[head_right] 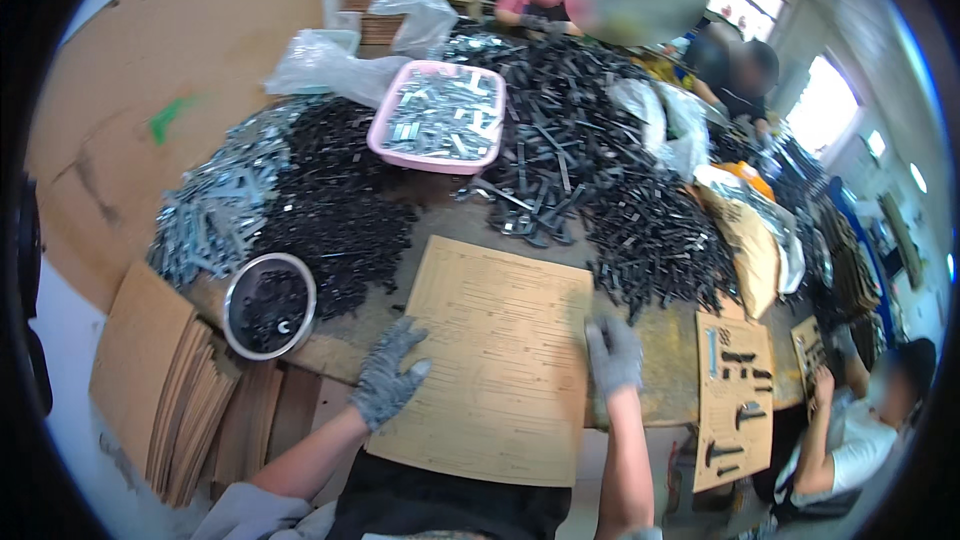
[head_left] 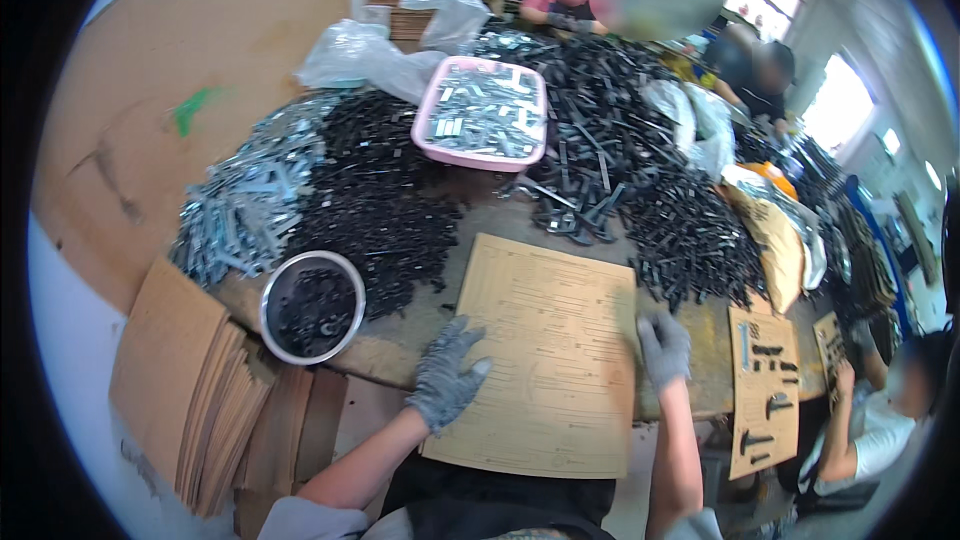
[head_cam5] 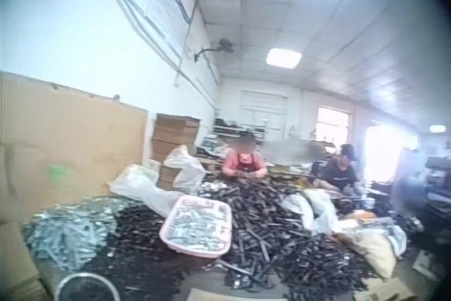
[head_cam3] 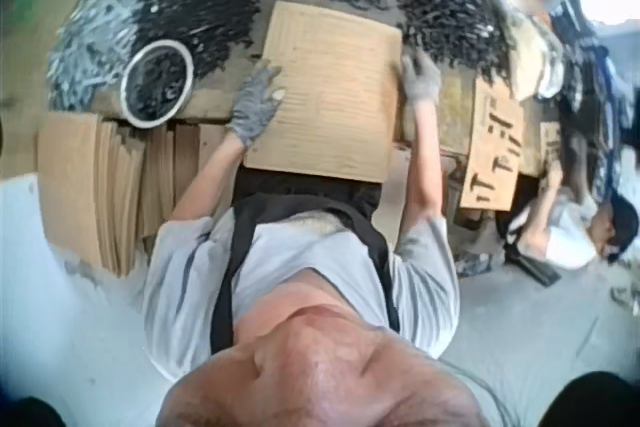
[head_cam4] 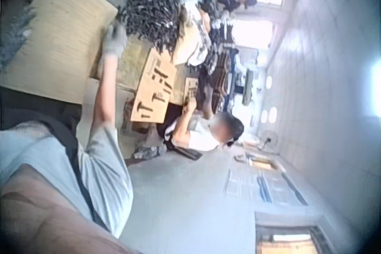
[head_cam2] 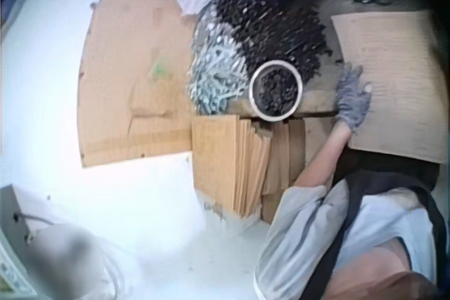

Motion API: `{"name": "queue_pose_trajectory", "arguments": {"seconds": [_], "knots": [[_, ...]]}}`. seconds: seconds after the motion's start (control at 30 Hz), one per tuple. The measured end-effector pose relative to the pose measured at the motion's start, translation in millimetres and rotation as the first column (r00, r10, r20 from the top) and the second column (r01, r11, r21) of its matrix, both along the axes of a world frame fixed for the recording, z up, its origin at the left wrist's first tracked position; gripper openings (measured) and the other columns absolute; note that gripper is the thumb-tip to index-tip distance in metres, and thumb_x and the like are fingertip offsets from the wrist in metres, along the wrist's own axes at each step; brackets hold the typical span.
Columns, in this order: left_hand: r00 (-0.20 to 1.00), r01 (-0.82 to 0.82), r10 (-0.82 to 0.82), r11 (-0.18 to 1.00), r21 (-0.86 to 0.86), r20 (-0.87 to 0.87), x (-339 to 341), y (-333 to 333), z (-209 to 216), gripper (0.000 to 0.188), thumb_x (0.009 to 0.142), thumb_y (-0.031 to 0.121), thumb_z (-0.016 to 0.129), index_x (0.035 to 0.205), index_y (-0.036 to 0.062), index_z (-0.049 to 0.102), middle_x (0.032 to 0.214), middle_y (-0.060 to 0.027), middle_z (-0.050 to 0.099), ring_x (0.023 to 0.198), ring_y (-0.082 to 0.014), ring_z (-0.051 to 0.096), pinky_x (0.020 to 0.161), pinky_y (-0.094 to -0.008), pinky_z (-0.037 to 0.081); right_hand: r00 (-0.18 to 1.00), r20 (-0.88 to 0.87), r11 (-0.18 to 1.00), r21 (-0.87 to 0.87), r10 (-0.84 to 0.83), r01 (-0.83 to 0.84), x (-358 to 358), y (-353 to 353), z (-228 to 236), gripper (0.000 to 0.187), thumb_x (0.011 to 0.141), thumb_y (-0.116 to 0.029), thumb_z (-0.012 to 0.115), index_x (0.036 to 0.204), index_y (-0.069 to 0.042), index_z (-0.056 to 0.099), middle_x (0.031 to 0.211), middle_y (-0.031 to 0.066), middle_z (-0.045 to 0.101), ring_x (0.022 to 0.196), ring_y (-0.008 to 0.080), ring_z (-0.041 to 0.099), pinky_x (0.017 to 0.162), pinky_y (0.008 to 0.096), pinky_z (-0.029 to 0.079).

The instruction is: The person repeatedly assembles small hardware sets on a cardboard template, picking bolts, nuts, washers, and wrenches from piles and placing them into designated slots. The person then moves the completed template aside and repeats the process with a fresh template.

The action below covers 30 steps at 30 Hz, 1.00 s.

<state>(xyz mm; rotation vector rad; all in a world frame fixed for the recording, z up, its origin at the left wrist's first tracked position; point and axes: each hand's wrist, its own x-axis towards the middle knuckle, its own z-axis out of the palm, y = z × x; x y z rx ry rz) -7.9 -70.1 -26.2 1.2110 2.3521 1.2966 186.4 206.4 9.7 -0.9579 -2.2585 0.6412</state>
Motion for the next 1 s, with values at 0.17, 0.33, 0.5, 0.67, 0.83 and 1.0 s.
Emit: {"name": "queue_pose_trajectory", "arguments": {"seconds": [0.17,0.33,0.5,0.67,0.83,1.0], "knots": [[0.997,-0.004,0.000,0.999,0.051,0.072,-26,-12,0,0.041,0.081,0.022,0.065,0.117,0.0047,0.059,0.132,-0.0198,0.048,0.123,-0.0344,0.045,0.105,-0.0407,0.035,0.868,0.479,0.951,0.308,-0.127,-0.031,-51,89,4,0.043,0.076,-0.017,0.066,0.119,-0.016,0.058,0.111,0.0127,0.061,0.104,0.0322,0.057,0.086,0.0407,0.047],[0.995,-0.051,0.046,0.997,-0.063,-0.084,-36,13,6,0.040,0.079,0.019,0.066,0.116,0.0056,0.060,0.132,-0.0184,0.049,0.124,-0.0331,0.044,0.105,-0.0407,0.035,0.761,0.631,0.974,0.225,-0.150,0.005,-90,115,-10,0.051,0.075,-0.030,0.067,0.120,-0.009,0.055,0.098,0.0177,0.067,0.092,0.0339,0.064,0.079,0.0430,0.050],[0.994,-0.063,0.058,0.997,-0.048,-0.097,-32,21,6,0.041,0.079,0.018,0.067,0.117,0.0064,0.060,0.135,-0.0173,0.046,0.125,-0.0327,0.042,0.106,-0.0404,0.034,0.623,0.750,0.969,0.242,-0.222,0.054,-117,129,-12,0.044,0.074,-0.034,0.066,0.110,-0.009,0.058,0.095,0.0166,0.067,0.088,0.0342,0.065,0.073,0.0448,0.052],[0.981,-0.025,-0.006,0.987,-0.159,-0.193,-28,19,13,0.039,0.078,0.016,0.067,0.115,0.0058,0.061,0.133,-0.0166,0.047,0.125,-0.0320,0.042,0.106,-0.0397,0.034,0.725,0.658,0.947,0.320,-0.203,-0.026,-95,126,-16,0.035,0.076,-0.037,0.063,0.103,-0.013,0.064,0.092,0.0145,0.067,0.085,0.0334,0.064,0.073,0.0453,0.051],[0.992,0.122,-0.118,0.990,0.076,-0.046,-25,15,54,0.033,0.081,0.013,0.063,0.113,0.0053,0.061,0.124,-0.0151,0.055,0.116,-0.0320,0.050,0.101,-0.0398,0.039,0.978,0.206,0.923,0.379,-0.020,-0.061,-86,68,17,0.021,0.072,-0.022,0.067,0.092,-0.013,0.068,0.084,0.0121,0.064,0.079,0.0308,0.062,0.069,0.0409,0.051],[0.587,0.670,-0.803,0.554,0.493,0.105,34,14,187,0.033,0.081,0.015,0.062,0.114,0.0101,0.061,0.117,-0.0112,0.061,0.105,-0.0306,0.058,0.094,-0.0404,0.045,0.838,0.459,0.823,0.324,0.293,-0.466,-139,-30,18,0.013,0.074,-0.023,0.066,0.084,-0.015,0.068,0.079,0.0104,0.061,0.075,0.0304,0.061,0.065,0.0417,0.050]]}}
